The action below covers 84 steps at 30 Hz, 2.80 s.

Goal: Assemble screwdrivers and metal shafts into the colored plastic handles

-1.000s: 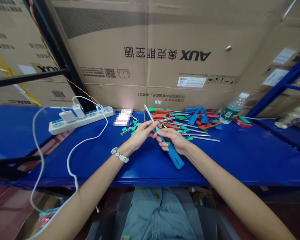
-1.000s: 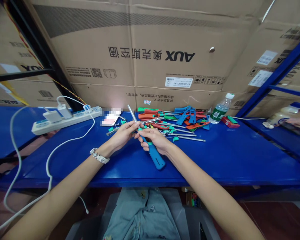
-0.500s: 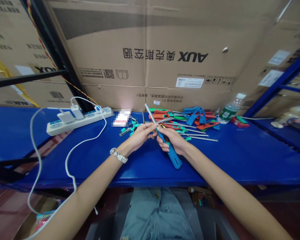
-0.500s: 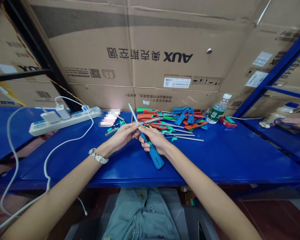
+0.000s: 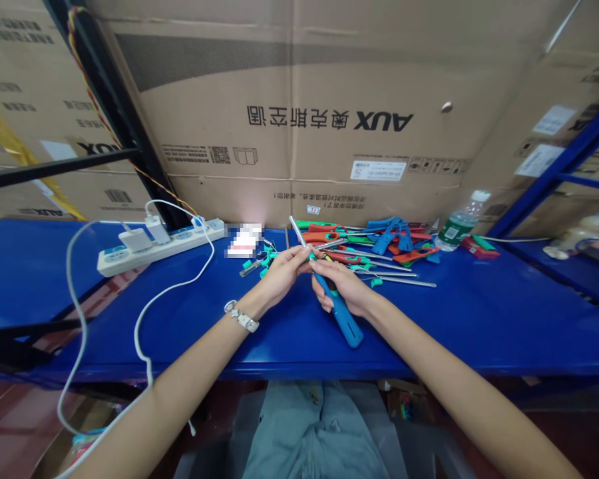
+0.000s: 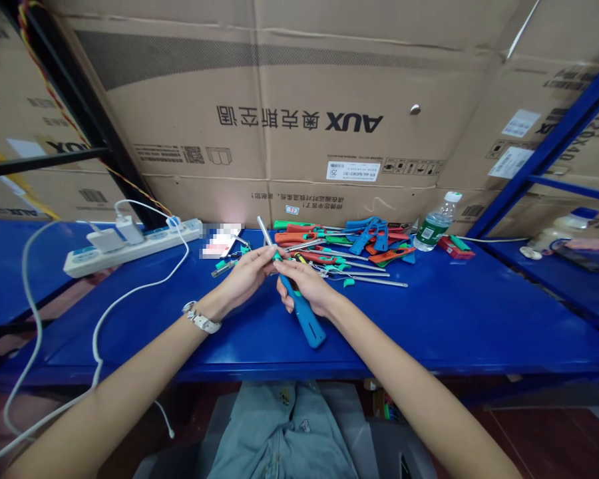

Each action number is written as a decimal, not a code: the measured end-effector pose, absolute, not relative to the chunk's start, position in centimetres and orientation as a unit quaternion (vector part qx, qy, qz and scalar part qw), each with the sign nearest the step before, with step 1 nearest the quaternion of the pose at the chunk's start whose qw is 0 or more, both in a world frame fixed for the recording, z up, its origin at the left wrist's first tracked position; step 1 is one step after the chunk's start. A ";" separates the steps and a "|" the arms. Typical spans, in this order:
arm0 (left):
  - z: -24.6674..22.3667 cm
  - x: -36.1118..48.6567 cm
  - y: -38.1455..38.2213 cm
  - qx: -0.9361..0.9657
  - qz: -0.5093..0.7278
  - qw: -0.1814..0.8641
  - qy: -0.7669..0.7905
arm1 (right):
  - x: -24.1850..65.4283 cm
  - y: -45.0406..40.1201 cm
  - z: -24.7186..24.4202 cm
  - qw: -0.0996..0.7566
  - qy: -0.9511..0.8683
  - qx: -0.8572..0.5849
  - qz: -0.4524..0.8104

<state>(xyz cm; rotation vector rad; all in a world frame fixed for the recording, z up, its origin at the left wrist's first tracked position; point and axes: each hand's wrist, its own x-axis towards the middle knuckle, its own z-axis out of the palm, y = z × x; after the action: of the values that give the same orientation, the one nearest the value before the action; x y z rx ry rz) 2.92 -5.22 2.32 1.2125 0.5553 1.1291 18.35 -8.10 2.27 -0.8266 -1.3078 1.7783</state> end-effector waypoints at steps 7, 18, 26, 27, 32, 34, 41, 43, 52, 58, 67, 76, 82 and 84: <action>5.2 3.9 -3.8 0.351 0.632 0.650 0.237 | 18.1 -7.9 1.9 0.373 -0.560 -0.300 0.676; 6.4 5.3 -2.9 0.282 0.640 0.663 0.266 | 17.2 -7.8 1.3 0.372 -0.566 -0.321 0.661; 6.6 5.9 -2.6 0.328 0.657 0.627 0.260 | 17.7 -7.8 1.8 0.387 -0.577 -0.310 0.649; 6.6 5.7 -2.6 0.332 0.649 0.635 0.254 | 17.7 -7.8 1.9 0.388 -0.575 -0.310 0.650; 7.0 5.5 -2.7 0.317 0.650 0.648 0.239 | 17.5 -7.9 2.0 0.386 -0.575 -0.314 0.649; 7.1 5.8 -2.8 0.300 0.669 0.634 0.247 | 17.3 -7.9 1.9 0.386 -0.580 -0.314 0.645; 7.2 6.2 -3.1 0.258 0.684 0.645 0.221 | 17.2 -7.8 1.7 0.389 -0.598 -0.321 0.623; 7.0 5.9 -3.2 0.251 0.666 0.671 0.208 | 17.3 -7.9 1.8 0.394 -0.600 -0.334 0.611; 6.8 5.4 -3.2 0.245 0.631 0.688 0.263 | 16.9 -8.0 1.5 0.393 -0.603 -0.377 0.584; 6.8 6.1 -3.4 0.279 0.681 0.627 0.257 | 16.5 -8.3 1.5 0.391 -0.617 -0.357 0.582; 6.2 1.7 0.5 0.462 0.658 0.484 0.345 | 18.1 -7.8 1.7 0.404 -0.588 -0.387 0.584; 1.2 -2.4 1.1 0.853 0.287 0.065 0.432 | 18.2 -7.4 1.8 0.410 -0.572 -0.412 0.579; 0.1 -2.2 1.4 0.868 0.218 0.025 0.445 | 18.4 -7.3 1.8 0.410 -0.571 -0.422 0.573; 0.4 -2.2 1.1 0.853 0.273 0.062 0.441 | 18.4 -7.3 1.8 0.408 -0.569 -0.424 0.575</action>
<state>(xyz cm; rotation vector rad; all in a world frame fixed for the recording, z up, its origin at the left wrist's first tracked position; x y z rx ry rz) -2.24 1.08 0.36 2.5784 1.3324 0.8267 18.40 -7.32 1.84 -1.0687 -1.4347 1.4489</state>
